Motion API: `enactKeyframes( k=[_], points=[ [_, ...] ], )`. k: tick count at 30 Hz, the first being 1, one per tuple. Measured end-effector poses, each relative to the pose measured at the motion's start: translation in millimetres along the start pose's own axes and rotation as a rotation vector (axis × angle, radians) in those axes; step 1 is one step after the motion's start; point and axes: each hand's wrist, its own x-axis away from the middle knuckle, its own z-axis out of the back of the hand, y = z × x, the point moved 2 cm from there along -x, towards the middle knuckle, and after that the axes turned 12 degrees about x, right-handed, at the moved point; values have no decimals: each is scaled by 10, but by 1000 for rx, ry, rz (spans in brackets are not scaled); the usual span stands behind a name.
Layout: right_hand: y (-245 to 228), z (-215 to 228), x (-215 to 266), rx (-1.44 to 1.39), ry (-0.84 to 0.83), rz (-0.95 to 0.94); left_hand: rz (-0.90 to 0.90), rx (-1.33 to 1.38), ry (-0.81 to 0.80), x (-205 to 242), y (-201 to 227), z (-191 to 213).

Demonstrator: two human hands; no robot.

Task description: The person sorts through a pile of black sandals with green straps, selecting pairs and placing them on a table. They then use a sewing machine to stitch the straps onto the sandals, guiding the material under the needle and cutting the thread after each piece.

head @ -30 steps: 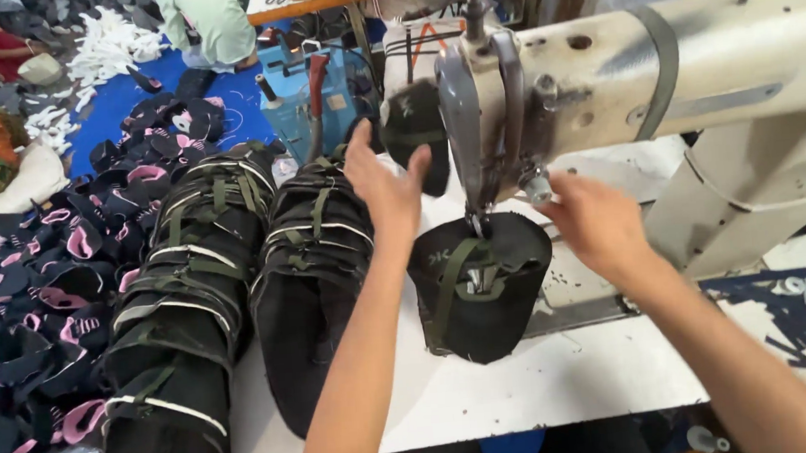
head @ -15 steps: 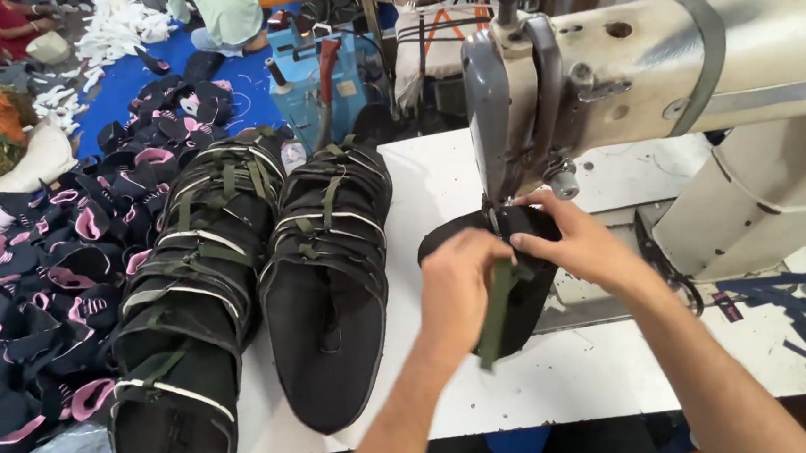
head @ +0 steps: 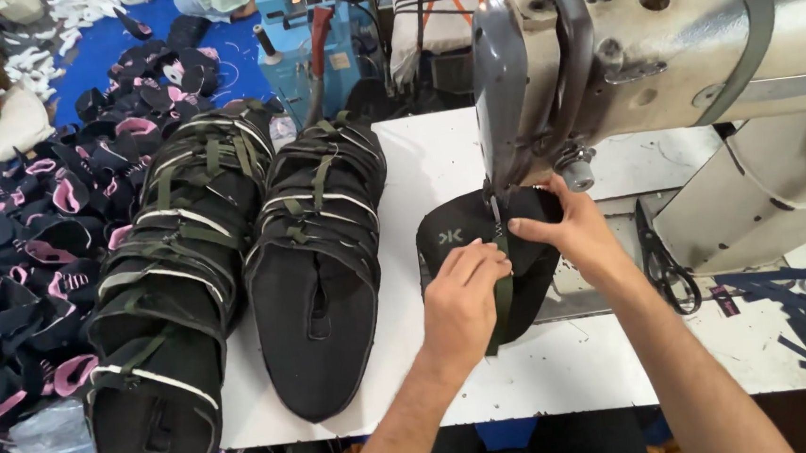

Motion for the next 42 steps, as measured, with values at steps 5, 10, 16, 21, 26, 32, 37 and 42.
enactKeyframes(
  k=[5,10,16,21,26,32,37,42],
  points=[
    [218,15,-225,-57,-12,-14,28,-24,-4,-40,-27,-20],
    [32,20,-301,-122,-40,77,18,-51,12,-51,-42,-58],
    [-33,38,-386,-25,-46,71,8,-64,1,-89,-78,-99],
    [107,23,-517,-167,-66,106,-15,-114,11,-163,-107,-123],
    [253,120,-611,-56,8,-28,0,-147,-3,-178,-108,-106],
    [-657,790,653,763,771,745,-4,-87,9,-161,-155,-83],
    [1787,2044,579,508,809,233,5,-82,-14,-166,-162,-59],
    [1494,2125,519,646,825,388,64,-68,-63,-331,-211,84]
  ],
)
